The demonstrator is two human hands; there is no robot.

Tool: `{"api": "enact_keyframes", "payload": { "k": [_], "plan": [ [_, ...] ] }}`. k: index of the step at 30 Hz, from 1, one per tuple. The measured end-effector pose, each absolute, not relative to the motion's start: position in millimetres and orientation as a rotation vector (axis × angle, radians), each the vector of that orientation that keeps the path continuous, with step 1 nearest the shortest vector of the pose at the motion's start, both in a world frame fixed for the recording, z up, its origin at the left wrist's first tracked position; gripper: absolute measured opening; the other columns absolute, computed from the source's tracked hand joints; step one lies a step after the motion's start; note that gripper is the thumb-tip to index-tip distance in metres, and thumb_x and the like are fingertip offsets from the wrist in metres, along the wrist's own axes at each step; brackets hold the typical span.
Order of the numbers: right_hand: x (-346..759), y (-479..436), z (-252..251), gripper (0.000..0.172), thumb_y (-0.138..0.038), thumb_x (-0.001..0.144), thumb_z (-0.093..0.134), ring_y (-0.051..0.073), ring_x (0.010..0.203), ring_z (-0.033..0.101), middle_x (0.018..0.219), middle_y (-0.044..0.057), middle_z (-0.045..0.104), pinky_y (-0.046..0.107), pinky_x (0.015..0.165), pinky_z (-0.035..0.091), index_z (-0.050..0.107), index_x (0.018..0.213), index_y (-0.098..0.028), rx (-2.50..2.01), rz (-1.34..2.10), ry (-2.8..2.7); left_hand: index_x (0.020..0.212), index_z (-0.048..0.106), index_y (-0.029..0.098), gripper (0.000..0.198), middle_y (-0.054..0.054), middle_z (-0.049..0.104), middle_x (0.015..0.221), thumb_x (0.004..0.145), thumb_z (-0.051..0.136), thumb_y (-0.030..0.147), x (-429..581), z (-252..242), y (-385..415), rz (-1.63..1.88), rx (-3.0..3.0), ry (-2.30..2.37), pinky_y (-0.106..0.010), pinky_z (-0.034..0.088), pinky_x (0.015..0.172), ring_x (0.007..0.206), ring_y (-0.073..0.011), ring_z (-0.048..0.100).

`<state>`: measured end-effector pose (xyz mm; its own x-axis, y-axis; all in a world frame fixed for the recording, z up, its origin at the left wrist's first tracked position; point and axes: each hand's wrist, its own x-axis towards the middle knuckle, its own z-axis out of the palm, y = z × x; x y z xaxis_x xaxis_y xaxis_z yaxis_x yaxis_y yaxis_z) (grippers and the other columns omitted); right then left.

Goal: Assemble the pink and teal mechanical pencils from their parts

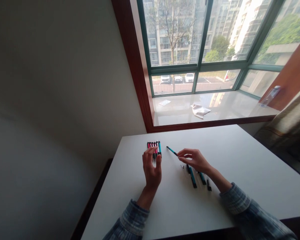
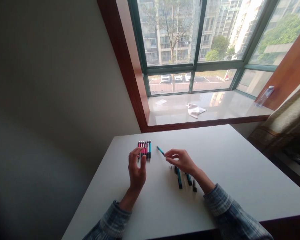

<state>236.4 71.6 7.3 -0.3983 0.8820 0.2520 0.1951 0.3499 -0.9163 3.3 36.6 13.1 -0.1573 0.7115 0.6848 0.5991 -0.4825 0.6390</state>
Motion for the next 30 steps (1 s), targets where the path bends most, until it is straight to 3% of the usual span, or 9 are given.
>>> {"api": "enact_keyframes", "payload": {
  "k": [6, 12, 22, 30],
  "plan": [
    [202, 72, 20, 0.013, -0.023, 0.094, 0.066, 0.021, 0.090, 0.071, 0.099, 0.006, 0.077, 0.036, 0.081, 0.059, 0.074, 0.105, -0.023, -0.933, 0.589, -2.328, 0.128, 0.057, 0.023, 0.027, -0.012, 0.059, 0.127, 0.103, 0.048, 0.032, 1, 9, 36, 1.781, 1.901, 1.580, -0.046, 0.045, 0.106, 0.124, -0.0267, 0.056],
    [175, 90, 27, 0.014, -0.019, 0.094, 0.067, 0.023, 0.096, 0.070, 0.098, 0.007, 0.077, 0.033, 0.082, 0.058, 0.071, 0.107, -0.021, -0.871, 0.429, -2.537, 0.126, 0.058, 0.023, 0.026, -0.011, 0.060, 0.125, 0.102, 0.049, 0.030, -2, 9, 34, 1.764, 1.938, 1.573, -0.046, 0.046, 0.105, 0.122, -0.0265, 0.056],
    [155, 98, 16, 0.010, -0.015, 0.094, 0.064, 0.021, 0.085, 0.066, 0.083, 0.005, 0.073, 0.032, 0.076, 0.056, 0.070, 0.100, -0.021, -0.870, 0.308, -2.605, 0.122, 0.058, 0.022, 0.024, -0.011, 0.062, 0.120, 0.100, 0.049, 0.024, -3, 12, 31, 1.728, 2.012, 1.574, -0.045, 0.048, 0.101, 0.117, -0.0268, 0.057],
    [202, 94, 29, 0.019, -0.020, 0.097, 0.062, 0.023, 0.095, 0.070, 0.106, 0.008, 0.076, 0.039, 0.087, 0.057, 0.071, 0.113, -0.022, -0.965, 0.427, -2.371, 0.116, 0.060, 0.022, 0.023, -0.010, 0.063, 0.116, 0.096, 0.050, 0.018, -3, 12, 33, 1.734, 2.037, 1.525, -0.045, 0.049, 0.100, 0.114, -0.0265, 0.059]
  ]
}}
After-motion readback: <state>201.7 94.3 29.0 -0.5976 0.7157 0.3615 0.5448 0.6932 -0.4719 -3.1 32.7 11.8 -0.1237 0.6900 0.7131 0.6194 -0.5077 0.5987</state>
